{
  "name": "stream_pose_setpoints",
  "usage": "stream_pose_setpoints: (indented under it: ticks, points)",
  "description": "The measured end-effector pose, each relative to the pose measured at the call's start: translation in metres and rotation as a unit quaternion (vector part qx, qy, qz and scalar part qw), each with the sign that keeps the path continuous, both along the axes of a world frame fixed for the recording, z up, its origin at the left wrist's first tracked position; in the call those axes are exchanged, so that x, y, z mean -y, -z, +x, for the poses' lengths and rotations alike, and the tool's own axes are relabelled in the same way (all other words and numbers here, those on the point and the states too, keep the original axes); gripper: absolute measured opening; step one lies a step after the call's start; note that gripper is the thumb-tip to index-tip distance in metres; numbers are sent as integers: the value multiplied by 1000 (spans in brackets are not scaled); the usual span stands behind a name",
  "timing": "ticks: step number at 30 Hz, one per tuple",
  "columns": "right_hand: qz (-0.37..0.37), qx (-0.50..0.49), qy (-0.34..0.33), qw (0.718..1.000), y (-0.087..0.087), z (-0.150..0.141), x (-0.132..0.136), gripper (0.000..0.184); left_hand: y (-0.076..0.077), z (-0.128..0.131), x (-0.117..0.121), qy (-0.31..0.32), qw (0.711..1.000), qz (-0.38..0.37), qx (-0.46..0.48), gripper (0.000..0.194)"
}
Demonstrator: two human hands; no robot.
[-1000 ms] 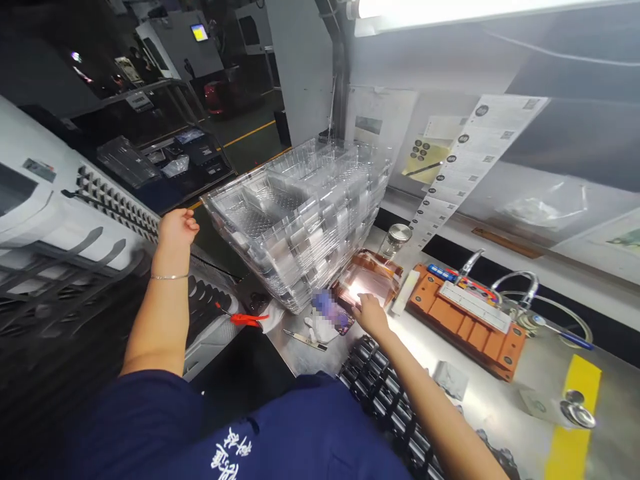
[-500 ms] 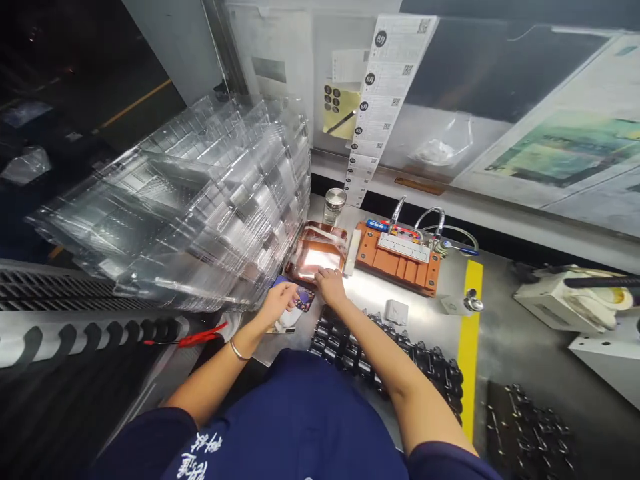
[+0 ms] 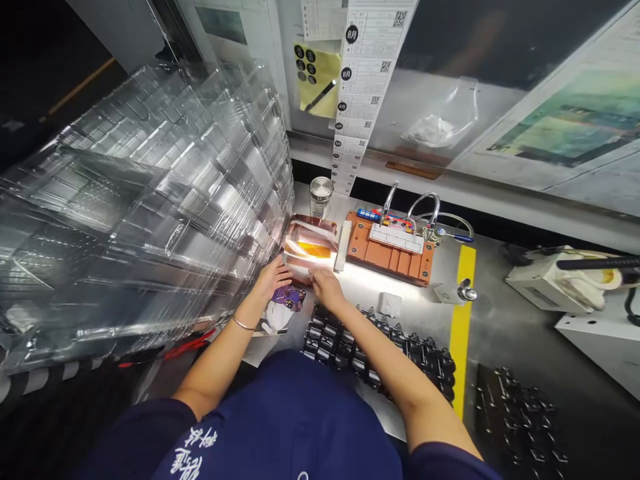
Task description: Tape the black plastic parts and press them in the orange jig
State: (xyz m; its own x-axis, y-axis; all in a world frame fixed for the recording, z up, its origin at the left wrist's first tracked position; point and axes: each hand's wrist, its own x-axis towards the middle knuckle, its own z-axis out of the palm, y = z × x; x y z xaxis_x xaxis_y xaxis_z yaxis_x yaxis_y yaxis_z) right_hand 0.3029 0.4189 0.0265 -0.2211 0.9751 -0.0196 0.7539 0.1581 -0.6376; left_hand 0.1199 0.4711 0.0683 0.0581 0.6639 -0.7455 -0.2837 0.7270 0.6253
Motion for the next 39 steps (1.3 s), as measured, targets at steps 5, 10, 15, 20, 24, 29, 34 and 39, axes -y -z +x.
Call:
stream_pose_setpoints:
  ticks: [5, 10, 15, 20, 24, 29, 34, 39]
  points:
    - [-17, -71, -69, 995, -26, 3, 4, 12, 5, 16, -3, 20, 996, 90, -14, 10]
    - [49, -75, 82, 993, -62, 3, -2, 30, -3, 33, 16, 184, 944, 259, -90, 15]
    - [-20, 41, 57, 997, -94, 12, -1, 26, -21, 34, 24, 369, 784, 449, -220, 27]
    - [-103, 11, 11, 995, -119, 27, 1, 22, -31, 33, 24, 441, 728, 485, -200, 27]
    - [-132, -21, 20, 991, -131, 31, 3, 18, -32, 36, 27, 446, 721, 489, -209, 26]
    - [-140, -51, 10, 989, -136, 35, 7, 21, -31, 37, 34, 427, 762, 472, -118, 24]
    - [-107, -117, 84, 984, -130, 42, 11, 17, -22, 43, 34, 353, 854, 381, -12, 17]
    - [-37, -261, 339, 903, -128, 82, 29, 17, -9, 59, 7, 259, 935, 240, -30, 12]
